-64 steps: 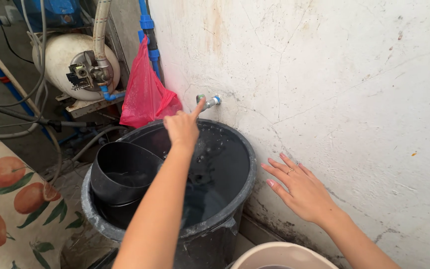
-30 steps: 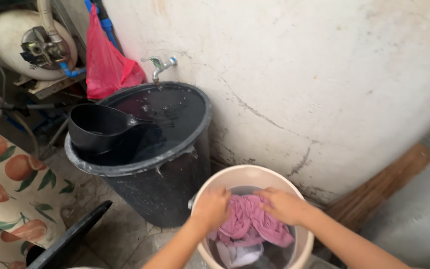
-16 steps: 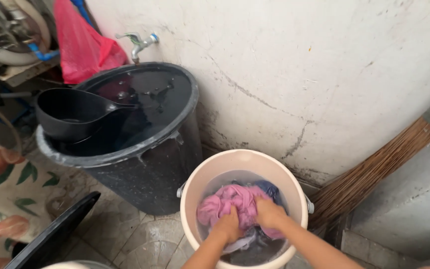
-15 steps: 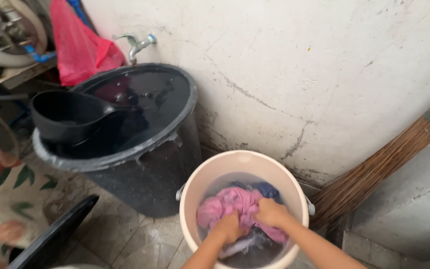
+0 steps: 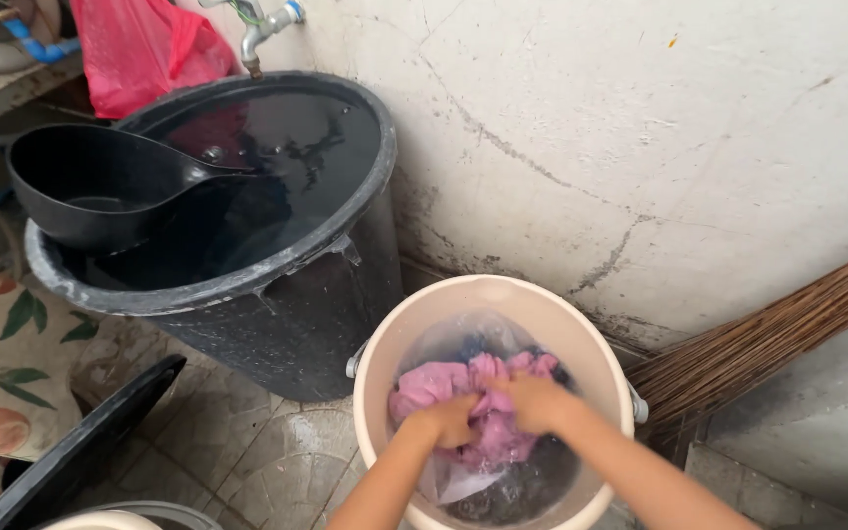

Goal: The person organizes black plastic hangers on a cushioned bench, stacking them neatly. Then the person moves to a utility area and hand-washes a pink garment in a bucket of water, agitating and rinsing it.

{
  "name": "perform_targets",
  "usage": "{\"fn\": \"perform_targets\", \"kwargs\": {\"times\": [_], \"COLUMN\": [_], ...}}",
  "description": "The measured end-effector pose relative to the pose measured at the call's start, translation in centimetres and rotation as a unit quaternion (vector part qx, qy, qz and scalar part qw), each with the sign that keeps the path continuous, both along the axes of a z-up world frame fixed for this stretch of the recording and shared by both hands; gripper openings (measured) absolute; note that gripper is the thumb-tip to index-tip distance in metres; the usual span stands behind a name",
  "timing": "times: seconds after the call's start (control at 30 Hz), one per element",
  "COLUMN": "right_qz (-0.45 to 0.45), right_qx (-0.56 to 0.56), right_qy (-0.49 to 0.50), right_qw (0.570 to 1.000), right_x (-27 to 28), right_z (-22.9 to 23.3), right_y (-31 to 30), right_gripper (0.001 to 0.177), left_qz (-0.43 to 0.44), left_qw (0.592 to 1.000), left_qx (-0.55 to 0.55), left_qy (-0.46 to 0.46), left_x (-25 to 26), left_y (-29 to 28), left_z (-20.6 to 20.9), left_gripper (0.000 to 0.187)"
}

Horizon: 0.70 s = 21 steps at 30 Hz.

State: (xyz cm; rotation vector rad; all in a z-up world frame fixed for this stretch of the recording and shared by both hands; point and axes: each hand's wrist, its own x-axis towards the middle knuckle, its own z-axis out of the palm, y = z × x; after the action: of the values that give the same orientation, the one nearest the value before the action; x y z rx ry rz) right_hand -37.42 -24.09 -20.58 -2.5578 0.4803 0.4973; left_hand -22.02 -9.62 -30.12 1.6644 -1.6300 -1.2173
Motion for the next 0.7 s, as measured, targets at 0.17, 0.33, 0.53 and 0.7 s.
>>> {"fn": "perform_targets", "kwargs": {"times": [0.17,0.33,0.53,0.7], "right_qz": [0.007,-0.114,-0.126,-0.15], "right_qx": [-0.035,0.003,0.235,0.511], "right_qy": [0.206,-0.035,-0.126,-0.369], "right_qw": [0.978,0.993,0.956,0.762], "right_x": [0.3,1.0,0.5,-1.4], "right_z": [2.3,7.7,15.4,13.8], "right_y": [3.2,0.5,-5.1,-7.8], "right_gripper": [0.104,0.078,0.026,0.026], "left_qz": [-0.03,0.118,0.132,-0.059], "left_qw": [0.981,0.989,0.948,0.968], "left_qx": [0.105,-0.084,-0.03,0.143], "left_qy": [-0.162,0.028,0.289,-0.197], "left_x": [-0.4,2.1,2.4,3.0], "left_y": [-0.9,-2.6,-2.4,-0.2], "left_z": [-2.0,11.1,15.8,13.7], "left_gripper": [0.052,0.025,0.035,0.089]}}
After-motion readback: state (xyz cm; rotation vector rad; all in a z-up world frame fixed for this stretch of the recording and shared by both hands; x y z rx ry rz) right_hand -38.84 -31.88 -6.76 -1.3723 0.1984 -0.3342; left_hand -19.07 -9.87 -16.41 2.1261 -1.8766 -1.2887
